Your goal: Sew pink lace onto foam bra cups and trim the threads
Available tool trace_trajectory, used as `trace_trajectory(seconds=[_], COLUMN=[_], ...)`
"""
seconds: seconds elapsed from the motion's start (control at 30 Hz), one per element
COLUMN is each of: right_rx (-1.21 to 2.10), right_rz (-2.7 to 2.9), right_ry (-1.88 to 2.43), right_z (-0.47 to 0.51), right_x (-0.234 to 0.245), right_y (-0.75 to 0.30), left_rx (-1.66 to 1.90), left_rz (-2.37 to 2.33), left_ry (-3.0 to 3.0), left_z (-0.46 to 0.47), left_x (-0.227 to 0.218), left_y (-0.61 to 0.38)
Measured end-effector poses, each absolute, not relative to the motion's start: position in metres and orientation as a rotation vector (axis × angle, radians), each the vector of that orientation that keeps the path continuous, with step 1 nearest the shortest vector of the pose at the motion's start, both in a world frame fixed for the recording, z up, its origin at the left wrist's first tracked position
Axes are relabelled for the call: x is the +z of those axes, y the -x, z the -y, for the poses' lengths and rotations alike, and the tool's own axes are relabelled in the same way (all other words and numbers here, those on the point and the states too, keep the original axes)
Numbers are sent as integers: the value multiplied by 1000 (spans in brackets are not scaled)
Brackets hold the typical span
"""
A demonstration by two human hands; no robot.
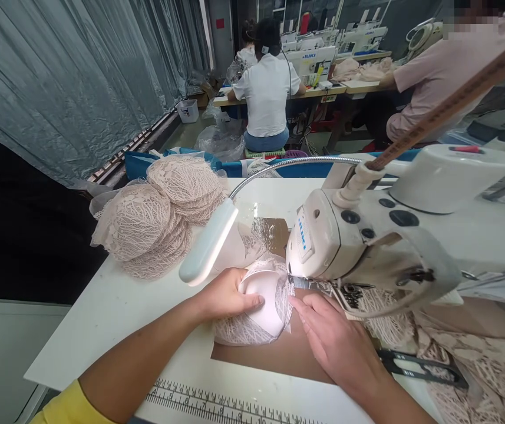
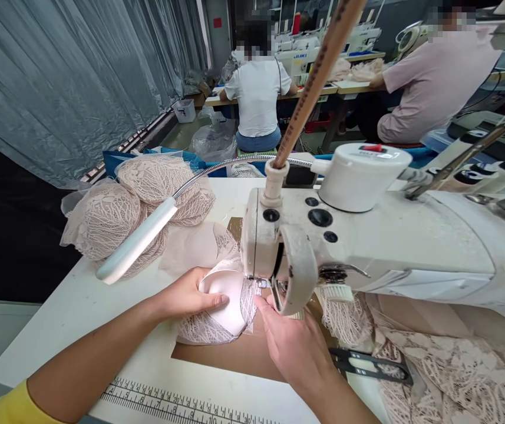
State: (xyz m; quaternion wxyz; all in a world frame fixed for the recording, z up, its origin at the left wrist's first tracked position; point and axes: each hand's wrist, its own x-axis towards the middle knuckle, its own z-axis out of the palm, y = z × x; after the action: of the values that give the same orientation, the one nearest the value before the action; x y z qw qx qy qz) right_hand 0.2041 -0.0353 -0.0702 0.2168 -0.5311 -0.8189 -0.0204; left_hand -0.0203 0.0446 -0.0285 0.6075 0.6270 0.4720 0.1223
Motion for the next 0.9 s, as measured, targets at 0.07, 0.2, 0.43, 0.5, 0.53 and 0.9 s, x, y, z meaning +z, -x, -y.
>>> trace_trajectory(seconds=[0.07, 0.2, 0.43, 0.5, 0.53, 0.9], right_rx=[-85, -179, -337, -383, -397, -384], right_rz=[2271, 2273, 2298, 2299, 2297, 2287], right_ry=[1488, 1539, 1552, 1551, 1555, 1610], right_z=[34, 32, 31, 31, 31, 33], right_x=[-70, -70, -73, -73, -74, -75], right_y=[-204, -202, -200, -200, -199, -200], left_rx=[285, 305, 324, 325, 322, 329], left_rz=[-1111, -1126, -1157, -1162, -1163, -1163], left_ry=[-1474, -1507, -1589, -1603, -1603, -1574], left_z=[-45, -45, -44, -44, -44, -43], left_x=[-29, -30, -30, -31, -32, -29], left_y=[21, 21, 20, 20, 20, 19])
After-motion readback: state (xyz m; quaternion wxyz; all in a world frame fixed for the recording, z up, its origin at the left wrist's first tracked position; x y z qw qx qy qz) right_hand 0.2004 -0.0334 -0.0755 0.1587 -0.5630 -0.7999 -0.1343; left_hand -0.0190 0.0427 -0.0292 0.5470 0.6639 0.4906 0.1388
